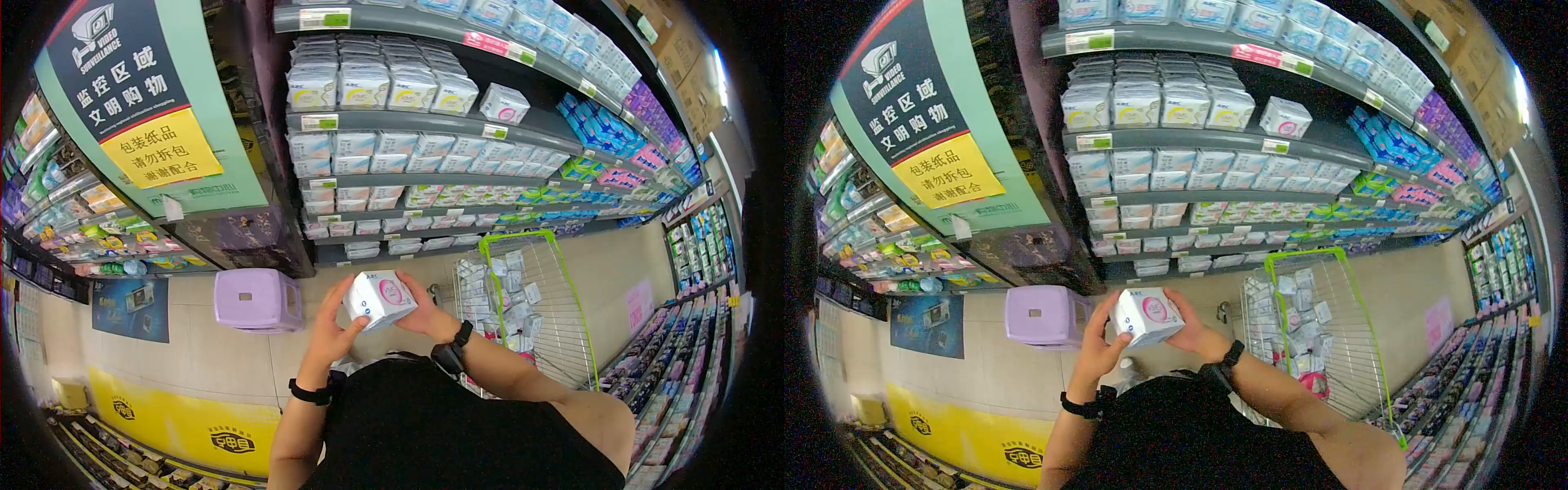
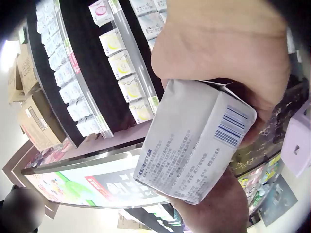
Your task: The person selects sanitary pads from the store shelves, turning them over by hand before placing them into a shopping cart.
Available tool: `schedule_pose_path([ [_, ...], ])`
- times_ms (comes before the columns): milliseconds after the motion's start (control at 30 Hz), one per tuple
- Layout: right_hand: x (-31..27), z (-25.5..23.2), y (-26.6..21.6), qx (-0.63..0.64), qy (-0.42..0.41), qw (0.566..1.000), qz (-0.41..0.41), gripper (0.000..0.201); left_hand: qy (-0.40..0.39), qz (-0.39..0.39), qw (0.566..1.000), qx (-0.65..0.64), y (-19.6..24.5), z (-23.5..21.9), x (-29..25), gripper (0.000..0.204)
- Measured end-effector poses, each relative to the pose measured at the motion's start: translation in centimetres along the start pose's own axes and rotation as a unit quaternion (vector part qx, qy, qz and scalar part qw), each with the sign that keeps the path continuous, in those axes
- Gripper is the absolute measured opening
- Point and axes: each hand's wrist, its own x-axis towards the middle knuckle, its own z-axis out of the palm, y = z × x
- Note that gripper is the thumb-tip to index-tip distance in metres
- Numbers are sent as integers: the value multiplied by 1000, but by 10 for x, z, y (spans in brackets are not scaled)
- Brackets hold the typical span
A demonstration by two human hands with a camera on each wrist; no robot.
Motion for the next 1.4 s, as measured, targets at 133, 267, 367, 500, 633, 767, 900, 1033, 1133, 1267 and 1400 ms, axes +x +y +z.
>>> schedule_pose_path([
  [133,18,21,5,20,24,999,-16,60,-29,5,999,37,2,-29,16,73],
  [267,34,21,4,-46,85,994,-59,58,-62,-3,996,69,-2,-49,28,77],
  [367,38,15,-1,-54,85,991,-84,52,-74,-6,993,92,-9,-52,34,83],
  [500,43,28,-6,-164,122,967,-151,52,-42,46,988,142,-26,-52,38,96],
  [633,48,15,-2,-208,167,949,-169,53,-53,34,988,141,-30,-57,51,99],
  [767,37,31,-20,-154,143,968,-141,52,-65,12,992,112,-41,-60,78,94],
  [900,37,25,-52,-227,90,958,-151,54,-50,3,996,74,-47,-51,99,96],
  [1033,47,19,-87,-239,30,951,-192,70,-33,40,999,2,-42,-26,124,104],
  [1133,59,12,-117,-289,-9,936,-202,70,-23,-10,986,-167,-18,-8,144,104],
  [1267,76,4,-150,-344,-45,919,-188,71,19,-86,994,-62,-28,3,161,91],
  [1400,74,8,-184,-389,-65,903,-169,76,22,-96,992,-73,-34,15,176,87],
])
